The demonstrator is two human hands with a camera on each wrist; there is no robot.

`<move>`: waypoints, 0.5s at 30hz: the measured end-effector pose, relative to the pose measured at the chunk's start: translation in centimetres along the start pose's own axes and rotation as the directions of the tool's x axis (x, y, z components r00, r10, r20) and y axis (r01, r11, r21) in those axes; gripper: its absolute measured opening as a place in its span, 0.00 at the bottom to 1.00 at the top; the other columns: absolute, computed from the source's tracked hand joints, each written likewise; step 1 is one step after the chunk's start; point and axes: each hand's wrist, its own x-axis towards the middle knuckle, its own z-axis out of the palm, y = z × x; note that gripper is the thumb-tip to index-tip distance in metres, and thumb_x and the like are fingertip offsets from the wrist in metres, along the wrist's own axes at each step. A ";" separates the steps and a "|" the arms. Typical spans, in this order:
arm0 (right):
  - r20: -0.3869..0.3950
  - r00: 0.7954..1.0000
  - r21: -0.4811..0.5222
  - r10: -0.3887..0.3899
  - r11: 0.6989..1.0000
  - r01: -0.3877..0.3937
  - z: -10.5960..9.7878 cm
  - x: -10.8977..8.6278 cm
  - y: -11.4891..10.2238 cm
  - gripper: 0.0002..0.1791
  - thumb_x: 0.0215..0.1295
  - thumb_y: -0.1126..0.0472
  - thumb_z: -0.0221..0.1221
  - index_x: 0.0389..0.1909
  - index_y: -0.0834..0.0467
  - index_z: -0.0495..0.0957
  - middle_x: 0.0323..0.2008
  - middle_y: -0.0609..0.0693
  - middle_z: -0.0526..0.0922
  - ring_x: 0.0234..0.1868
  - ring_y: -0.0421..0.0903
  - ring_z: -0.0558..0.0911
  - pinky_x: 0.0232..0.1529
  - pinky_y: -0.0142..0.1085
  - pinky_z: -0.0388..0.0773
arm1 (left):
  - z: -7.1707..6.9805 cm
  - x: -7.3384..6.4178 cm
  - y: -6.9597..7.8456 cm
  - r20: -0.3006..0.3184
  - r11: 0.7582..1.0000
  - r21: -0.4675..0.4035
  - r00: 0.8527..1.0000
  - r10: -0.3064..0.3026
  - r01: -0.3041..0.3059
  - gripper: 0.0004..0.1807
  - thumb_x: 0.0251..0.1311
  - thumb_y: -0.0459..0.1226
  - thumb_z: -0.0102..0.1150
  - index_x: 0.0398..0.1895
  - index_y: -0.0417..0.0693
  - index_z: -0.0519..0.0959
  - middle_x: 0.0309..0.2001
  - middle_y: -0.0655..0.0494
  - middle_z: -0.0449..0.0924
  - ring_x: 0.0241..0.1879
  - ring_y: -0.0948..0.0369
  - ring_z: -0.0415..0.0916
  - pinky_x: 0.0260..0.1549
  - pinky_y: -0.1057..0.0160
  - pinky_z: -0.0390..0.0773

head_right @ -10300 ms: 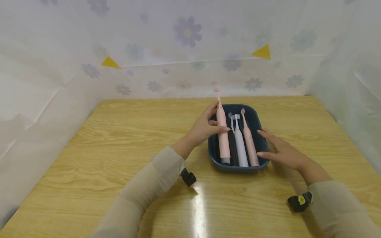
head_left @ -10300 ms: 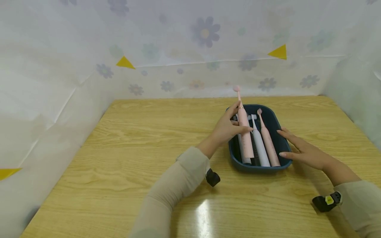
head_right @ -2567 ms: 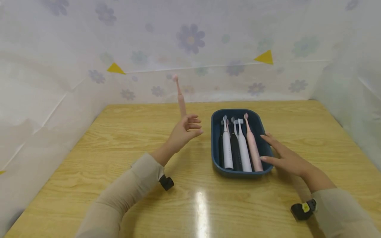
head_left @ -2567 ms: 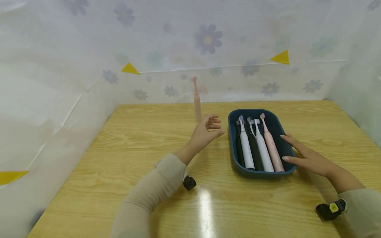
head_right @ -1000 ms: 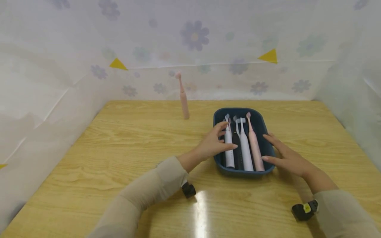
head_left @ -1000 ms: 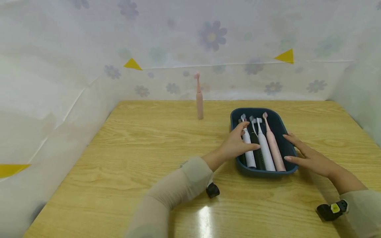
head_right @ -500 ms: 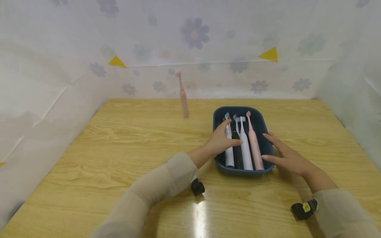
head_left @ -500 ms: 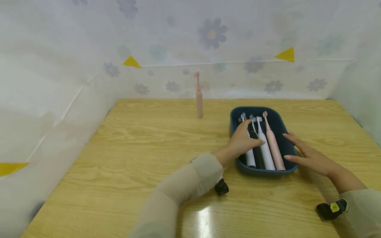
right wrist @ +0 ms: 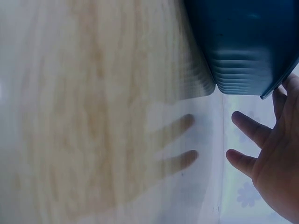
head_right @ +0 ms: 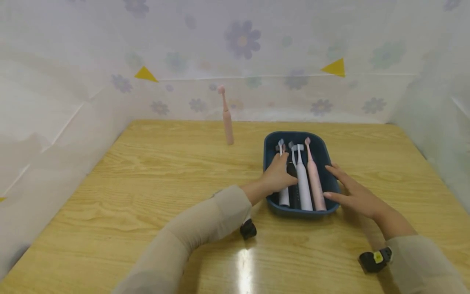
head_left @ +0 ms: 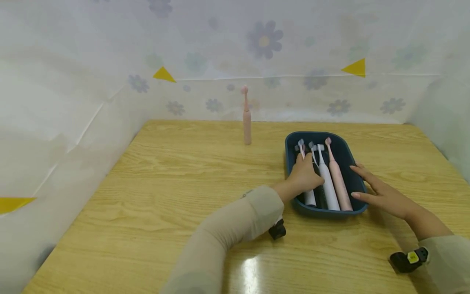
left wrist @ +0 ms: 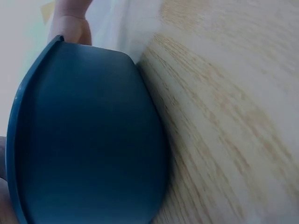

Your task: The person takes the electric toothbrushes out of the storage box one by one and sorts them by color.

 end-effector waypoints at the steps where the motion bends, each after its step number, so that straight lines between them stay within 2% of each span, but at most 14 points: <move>1: 0.000 1.000 0.000 -0.001 1.000 0.001 0.0 0.0 0.0 0.41 0.60 0.65 0.51 0.67 0.51 0.36 0.65 0.58 0.28 0.61 0.64 0.34 0.42 0.69 0.45 | 0.1 0.0 0.1 -0.003 0.999 0.031 1.000 -0.005 0.005 0.42 0.43 0.38 0.62 0.64 0.51 0.54 0.63 0.53 0.47 0.53 0.57 0.60 0.38 0.65 0.70; 7: -0.001 1.000 0.002 -0.008 1.000 0.008 0.0 0.0 -0.1 0.41 0.60 0.66 0.51 0.67 0.52 0.36 0.64 0.59 0.29 0.61 0.63 0.34 0.42 0.69 0.45 | 0.5 0.2 0.4 -0.020 0.983 0.180 0.999 -0.036 0.039 0.39 0.42 0.37 0.61 0.61 0.52 0.57 0.59 0.53 0.51 0.50 0.56 0.61 0.39 0.64 0.69; 15: -0.003 1.000 -0.002 -0.004 1.000 0.004 0.1 0.0 -0.2 0.40 0.60 0.65 0.51 0.67 0.52 0.37 0.64 0.59 0.29 0.61 0.62 0.34 0.42 0.69 0.45 | 0.8 0.2 0.8 -0.027 0.961 0.262 0.996 -0.083 0.087 0.37 0.44 0.40 0.61 0.61 0.54 0.57 0.60 0.55 0.52 0.52 0.57 0.59 0.46 0.59 0.65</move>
